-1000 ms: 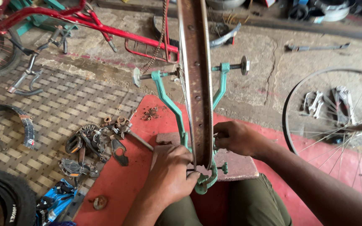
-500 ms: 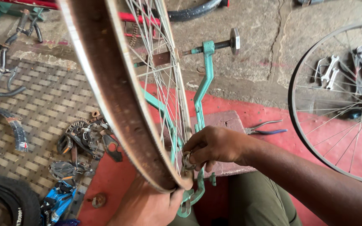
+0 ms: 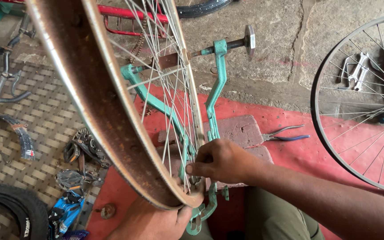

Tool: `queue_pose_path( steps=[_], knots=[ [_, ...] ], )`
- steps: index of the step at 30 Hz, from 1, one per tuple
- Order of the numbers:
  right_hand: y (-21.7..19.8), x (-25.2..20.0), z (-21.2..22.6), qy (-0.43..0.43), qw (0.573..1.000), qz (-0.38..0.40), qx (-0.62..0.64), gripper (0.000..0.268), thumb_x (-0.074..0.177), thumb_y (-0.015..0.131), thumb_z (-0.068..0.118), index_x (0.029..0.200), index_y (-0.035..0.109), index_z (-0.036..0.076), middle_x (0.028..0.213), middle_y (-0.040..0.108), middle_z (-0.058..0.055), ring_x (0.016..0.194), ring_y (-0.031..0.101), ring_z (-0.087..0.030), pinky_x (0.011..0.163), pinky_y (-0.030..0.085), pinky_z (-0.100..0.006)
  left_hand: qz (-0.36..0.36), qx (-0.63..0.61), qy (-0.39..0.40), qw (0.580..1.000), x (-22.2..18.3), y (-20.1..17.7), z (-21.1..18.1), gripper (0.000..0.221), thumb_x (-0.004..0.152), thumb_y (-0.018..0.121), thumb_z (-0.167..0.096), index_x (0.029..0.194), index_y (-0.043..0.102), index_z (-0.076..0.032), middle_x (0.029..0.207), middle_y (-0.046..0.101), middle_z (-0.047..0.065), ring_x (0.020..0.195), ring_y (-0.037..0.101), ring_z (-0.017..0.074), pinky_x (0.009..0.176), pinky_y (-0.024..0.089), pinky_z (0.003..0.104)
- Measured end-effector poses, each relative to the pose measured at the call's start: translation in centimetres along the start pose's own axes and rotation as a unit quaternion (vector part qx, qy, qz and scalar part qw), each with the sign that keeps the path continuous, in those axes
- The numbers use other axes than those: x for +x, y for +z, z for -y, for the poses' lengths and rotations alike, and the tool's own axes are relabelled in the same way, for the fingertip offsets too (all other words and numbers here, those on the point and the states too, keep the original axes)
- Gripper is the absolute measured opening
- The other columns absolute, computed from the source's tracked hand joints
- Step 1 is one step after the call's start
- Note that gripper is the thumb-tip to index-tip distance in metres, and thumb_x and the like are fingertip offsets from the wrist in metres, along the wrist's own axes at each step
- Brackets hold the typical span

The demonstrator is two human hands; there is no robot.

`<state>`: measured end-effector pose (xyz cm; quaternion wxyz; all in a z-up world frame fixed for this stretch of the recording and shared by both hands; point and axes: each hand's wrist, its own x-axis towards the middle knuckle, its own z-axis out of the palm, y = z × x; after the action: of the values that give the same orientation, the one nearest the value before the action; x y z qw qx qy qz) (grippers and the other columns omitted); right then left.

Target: The person assembles a bicycle wheel by inserting spokes into the rim and lacing them into the hub while the wheel is mounted on a stand.

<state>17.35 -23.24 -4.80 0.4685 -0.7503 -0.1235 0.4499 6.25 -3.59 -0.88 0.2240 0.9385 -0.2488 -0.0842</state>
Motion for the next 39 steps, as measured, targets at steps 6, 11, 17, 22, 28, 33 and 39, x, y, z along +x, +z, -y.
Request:
queue_pose_path(
  steps=[6,11,17,22,28,33,39],
  knots=[
    [0.9,-0.5,0.7,-0.182,0.969,-0.092,-0.139,0.031,0.079,0.074,0.037,0.082,0.078,0.007,0.076,0.074,-0.018,0.066,0.075,-0.031,0.066,0.058,-0.044,-0.016,-0.059,-0.047,0.997,-0.2,-0.5,-0.8,0.013,0.084,0.074,-0.018,0.096,0.073,-0.012,0.1,0.069,0.016,0.097,0.065,0.04,0.083,0.049,0.054],
    [1.9,-1.3,2.2,-0.057,0.942,-0.155,-0.292,0.028,0.073,0.071,0.037,0.076,0.079,0.01,0.079,0.073,-0.021,0.079,0.072,-0.04,0.076,0.056,-0.05,-0.086,-0.1,-0.051,0.99,-0.4,-1.0,-1.4,0.016,0.083,0.072,-0.018,0.095,0.075,-0.008,0.101,0.073,0.016,0.101,0.067,0.0393,0.092,0.049,0.051],
    [2.7,-0.8,2.5,-0.109,0.899,-0.188,-0.379,0.044,0.075,0.074,0.049,0.091,0.074,0.009,0.089,0.074,-0.019,0.086,0.071,-0.042,0.076,0.056,-0.053,0.139,0.047,-0.069,0.987,-0.4,-5.5,-2.0,0.035,0.087,0.073,-0.05,0.108,0.079,-0.022,0.109,0.072,0.018,0.109,0.063,0.0419,0.098,0.044,0.055],
    [3.6,-0.7,3.6,-0.128,0.882,-0.147,-0.429,0.055,0.077,0.073,0.062,0.1,0.075,0.012,0.091,0.075,-0.016,0.086,0.072,-0.035,0.074,0.057,-0.05,-0.052,-0.105,-0.118,0.986,0.1,-12.5,-1.8,0.093,0.084,0.06,-0.08,0.135,0.055,-0.001,0.121,0.073,0.024,0.117,0.074,0.029,0.102,0.059,0.041],
    [4.0,0.2,2.4,-0.145,0.92,-0.142,-0.336,0.047,0.077,0.074,0.05,0.097,0.074,0.008,0.088,0.075,-0.011,0.082,0.071,-0.026,0.073,0.058,-0.043,-0.442,-0.114,0.092,0.885,5.1,-10.1,-5.1,0.105,0.095,0.079,-0.049,0.16,0.02,0.007,0.157,0.043,0.038,0.149,0.049,0.0424,0.126,0.044,0.046],
    [4.4,0.1,1.9,-0.223,0.948,-0.107,-0.202,0.031,0.079,0.073,0.032,0.096,0.073,0.006,0.085,0.074,-0.007,0.079,0.067,-0.02,0.07,0.056,-0.039,-0.511,-0.113,0.109,0.846,6.3,-9.3,-6.0,0.09,0.096,0.076,-0.017,0.158,0.014,0.006,0.15,0.047,0.038,0.14,0.054,0.0454,0.123,0.05,0.046],
    [3.8,-0.4,1.1,-0.24,0.964,-0.079,-0.077,0.013,0.083,0.07,0.01,0.094,0.072,0.004,0.082,0.072,-0.003,0.076,0.063,-0.014,0.066,0.054,-0.034,-0.507,-0.145,0.106,0.843,6.8,-9.5,-6.1,0.089,0.095,0.069,-0.011,0.162,0.013,0.004,0.145,0.055,0.038,0.133,0.064,0.0462,0.114,0.056,0.044]
  ],
)
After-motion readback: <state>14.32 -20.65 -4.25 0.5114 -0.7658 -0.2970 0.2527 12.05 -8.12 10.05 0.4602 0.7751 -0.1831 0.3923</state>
